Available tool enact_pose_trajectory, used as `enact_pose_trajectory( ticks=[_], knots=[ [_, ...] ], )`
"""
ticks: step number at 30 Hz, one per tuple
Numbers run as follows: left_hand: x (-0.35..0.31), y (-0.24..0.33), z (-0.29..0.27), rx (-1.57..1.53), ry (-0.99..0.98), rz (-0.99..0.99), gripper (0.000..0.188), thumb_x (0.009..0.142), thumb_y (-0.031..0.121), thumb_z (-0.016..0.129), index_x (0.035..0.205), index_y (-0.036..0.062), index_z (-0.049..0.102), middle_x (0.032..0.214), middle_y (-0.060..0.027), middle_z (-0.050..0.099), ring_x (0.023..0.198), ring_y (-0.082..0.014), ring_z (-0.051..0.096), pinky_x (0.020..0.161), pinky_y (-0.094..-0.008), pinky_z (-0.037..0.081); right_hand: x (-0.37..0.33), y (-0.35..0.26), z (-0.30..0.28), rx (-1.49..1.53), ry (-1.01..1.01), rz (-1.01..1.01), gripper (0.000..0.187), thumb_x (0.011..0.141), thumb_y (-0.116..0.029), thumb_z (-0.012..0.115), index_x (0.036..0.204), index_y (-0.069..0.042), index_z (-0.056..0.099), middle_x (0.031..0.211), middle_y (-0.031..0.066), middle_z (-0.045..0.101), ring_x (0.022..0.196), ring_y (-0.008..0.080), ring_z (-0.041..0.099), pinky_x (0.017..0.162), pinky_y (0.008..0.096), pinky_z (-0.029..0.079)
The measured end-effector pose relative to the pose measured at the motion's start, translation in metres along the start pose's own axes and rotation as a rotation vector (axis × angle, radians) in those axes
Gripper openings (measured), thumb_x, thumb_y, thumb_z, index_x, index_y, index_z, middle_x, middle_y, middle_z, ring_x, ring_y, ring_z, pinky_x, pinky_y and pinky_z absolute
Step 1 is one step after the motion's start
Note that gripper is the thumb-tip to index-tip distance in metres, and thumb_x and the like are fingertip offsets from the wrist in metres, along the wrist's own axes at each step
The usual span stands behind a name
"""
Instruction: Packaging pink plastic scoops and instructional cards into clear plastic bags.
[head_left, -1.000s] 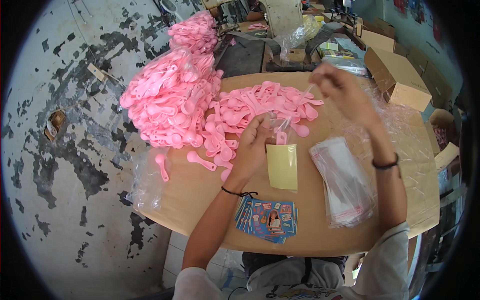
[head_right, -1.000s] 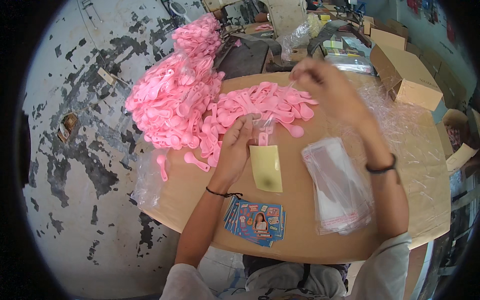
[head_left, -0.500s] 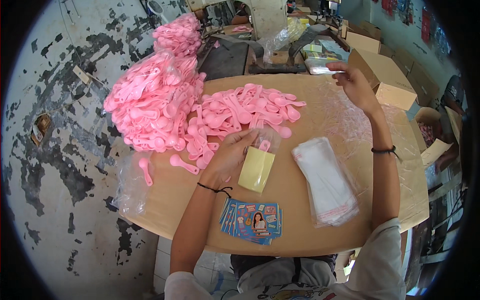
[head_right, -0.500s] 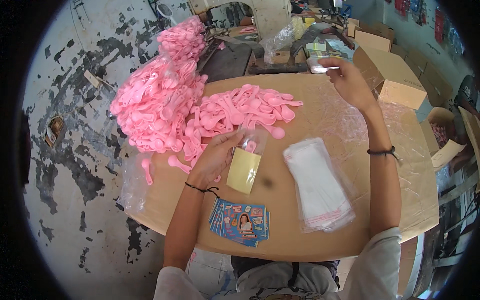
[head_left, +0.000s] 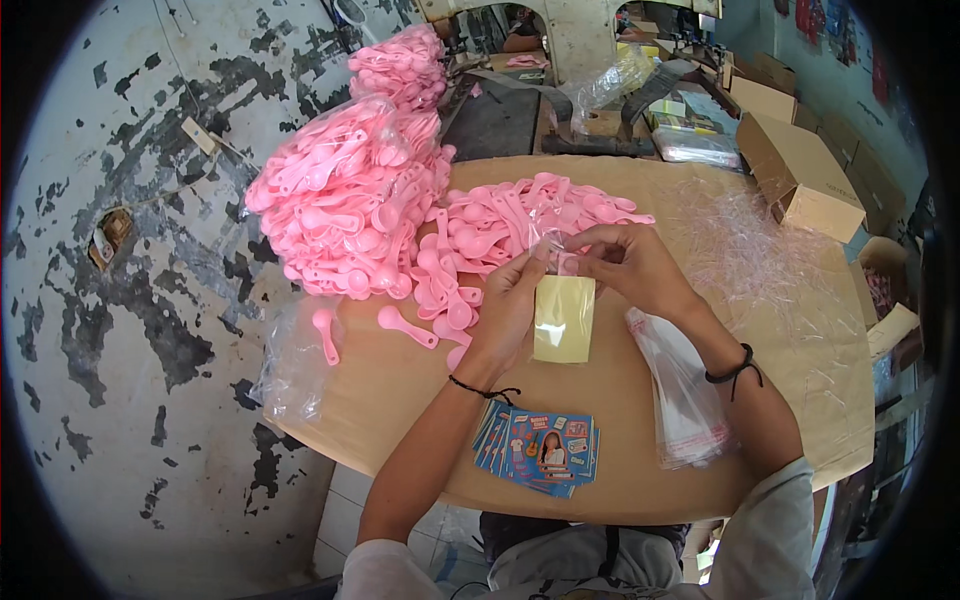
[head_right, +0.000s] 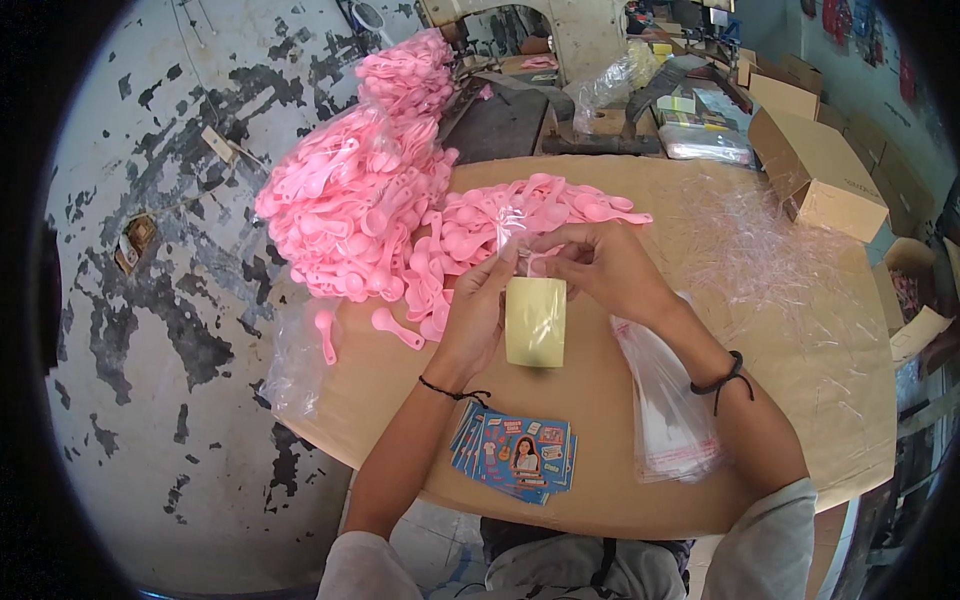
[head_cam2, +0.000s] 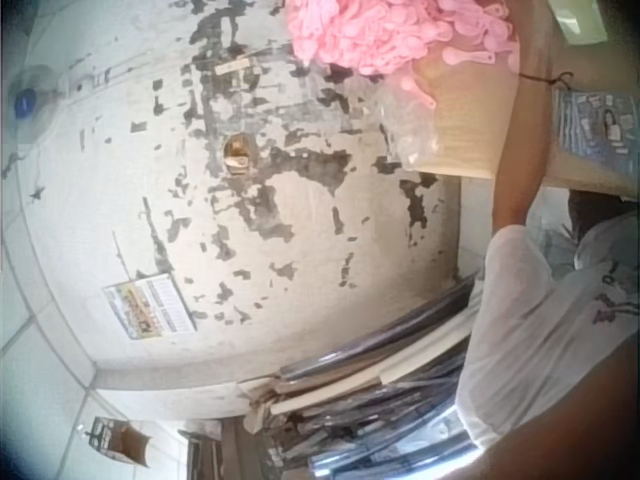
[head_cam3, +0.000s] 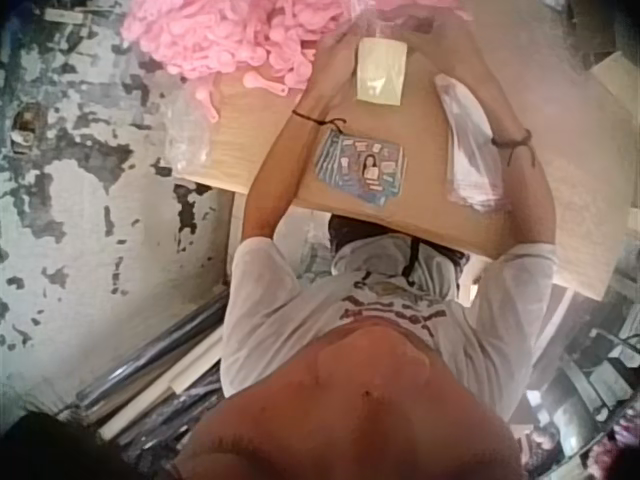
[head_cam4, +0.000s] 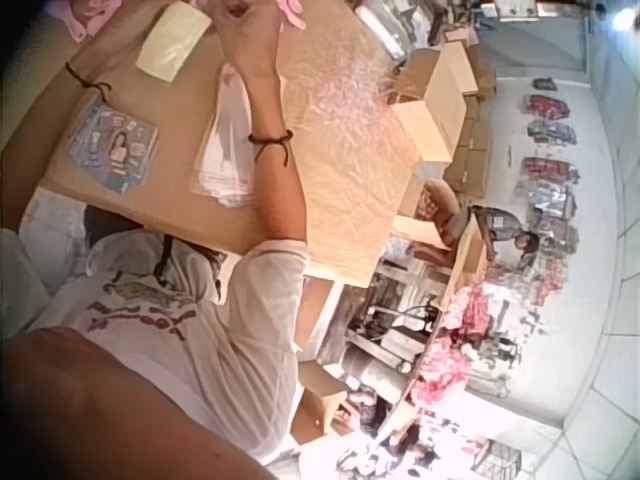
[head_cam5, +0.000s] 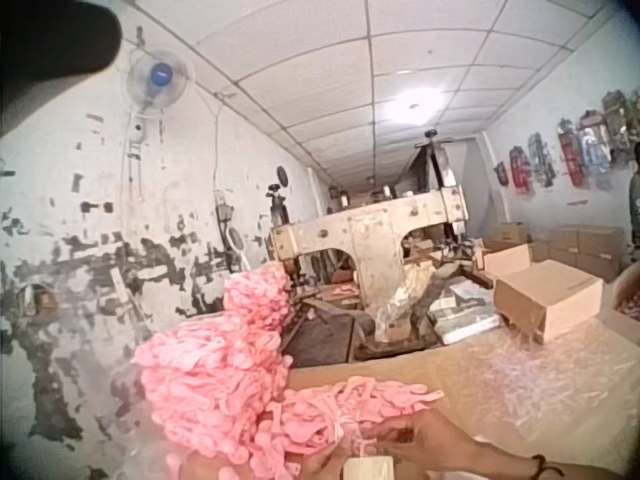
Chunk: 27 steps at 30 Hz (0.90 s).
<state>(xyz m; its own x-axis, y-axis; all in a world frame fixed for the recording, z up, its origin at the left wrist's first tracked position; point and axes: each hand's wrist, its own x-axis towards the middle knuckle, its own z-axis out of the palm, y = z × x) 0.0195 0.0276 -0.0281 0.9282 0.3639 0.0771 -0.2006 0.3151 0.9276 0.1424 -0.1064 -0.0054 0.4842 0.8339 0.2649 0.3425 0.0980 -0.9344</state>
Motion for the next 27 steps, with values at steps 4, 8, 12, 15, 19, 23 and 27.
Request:
enact_pose_trajectory(
  ticks=[4, 8, 12, 15, 19, 23, 27],
  knots=[
    [0.004, -0.004, -0.011, 0.182, 0.055, 0.116, 0.041, 0.103, 0.032, 0.044, 0.127, 0.0009, 0.056, 0.106, -0.0060, 0.067, 0.086, -0.0098, 0.066, 0.071, -0.0241, 0.055, 0.001, -0.016, -0.002, -0.020, -0.165, 0.045, 0.023, 0.090, -0.012, 0.066, 0.109, 0.001, 0.068, 0.081, 0.0041, 0.068, 0.065, 0.0084, 0.062, 0.056, 0.0239, 0.053],
    [-0.001, 0.016, -0.011, 0.162, -0.010, 0.051, 0.037, 0.102, 0.028, 0.047, 0.126, 0.0017, 0.057, 0.101, -0.0069, 0.068, 0.085, -0.0097, 0.066, 0.070, -0.0230, 0.054, 0.001, -0.021, -0.013, 0.014, -0.079, 0.041, 0.024, 0.091, -0.013, 0.065, 0.109, 0.001, 0.068, 0.080, 0.0043, 0.069, 0.066, 0.0074, 0.062, 0.055, 0.0216, 0.049],
    [-0.003, 0.025, -0.020, 0.312, -0.118, 0.085, 0.030, 0.099, 0.018, 0.052, 0.125, 0.0021, 0.056, 0.096, -0.0077, 0.069, 0.083, -0.0105, 0.066, 0.068, -0.0230, 0.054, 0.001, -0.021, -0.013, -0.054, -0.048, 0.049, 0.021, 0.092, -0.010, 0.062, 0.109, 0.001, 0.068, 0.080, 0.0050, 0.069, 0.066, 0.0059, 0.062, 0.053, 0.0195, 0.045],
    [-0.006, 0.031, -0.022, 0.323, -0.148, 0.110, 0.027, 0.098, 0.015, 0.054, 0.123, 0.0043, 0.056, 0.097, -0.0068, 0.069, 0.085, -0.0108, 0.066, 0.070, -0.0244, 0.055, 0.000, -0.020, -0.016, -0.081, -0.038, -0.069, 0.022, 0.089, -0.002, 0.060, 0.109, -0.001, 0.069, 0.080, 0.0035, 0.069, 0.069, 0.0069, 0.062, 0.059, 0.0205, 0.047],
    [-0.015, 0.043, -0.020, 0.337, -0.227, 0.192, 0.024, 0.097, 0.007, 0.050, 0.121, 0.0065, 0.056, 0.100, -0.0050, 0.067, 0.088, -0.0112, 0.065, 0.071, -0.0239, 0.055, -0.004, -0.027, -0.016, -0.132, -0.126, -0.370, 0.026, 0.083, 0.005, 0.060, 0.104, -0.003, 0.071, 0.081, 0.0046, 0.071, 0.073, 0.0101, 0.063, 0.066, 0.0236, 0.049],
    [-0.008, 0.033, -0.029, 0.470, -0.218, 0.356, 0.026, 0.095, 0.000, 0.047, 0.119, 0.0067, 0.055, 0.099, -0.0043, 0.065, 0.085, -0.0097, 0.063, 0.067, -0.0214, 0.051, -0.009, -0.041, -0.020, -0.280, -0.204, -0.409, 0.025, 0.074, 0.010, 0.060, 0.090, -0.002, 0.073, 0.082, 0.0094, 0.070, 0.075, 0.0176, 0.062, 0.069, 0.0296, 0.048],
    [-0.009, 0.035, -0.032, 0.392, -0.309, 0.316, 0.024, 0.093, -0.003, 0.046, 0.113, 0.0056, 0.057, 0.094, -0.0029, 0.062, 0.079, -0.0073, 0.059, 0.061, -0.0203, 0.047, -0.008, -0.044, -0.023, -0.290, -0.234, -0.438, 0.024, 0.070, 0.010, 0.060, 0.086, -0.002, 0.074, 0.080, 0.0096, 0.070, 0.074, 0.0191, 0.062, 0.068, 0.0313, 0.048]
  ],
)
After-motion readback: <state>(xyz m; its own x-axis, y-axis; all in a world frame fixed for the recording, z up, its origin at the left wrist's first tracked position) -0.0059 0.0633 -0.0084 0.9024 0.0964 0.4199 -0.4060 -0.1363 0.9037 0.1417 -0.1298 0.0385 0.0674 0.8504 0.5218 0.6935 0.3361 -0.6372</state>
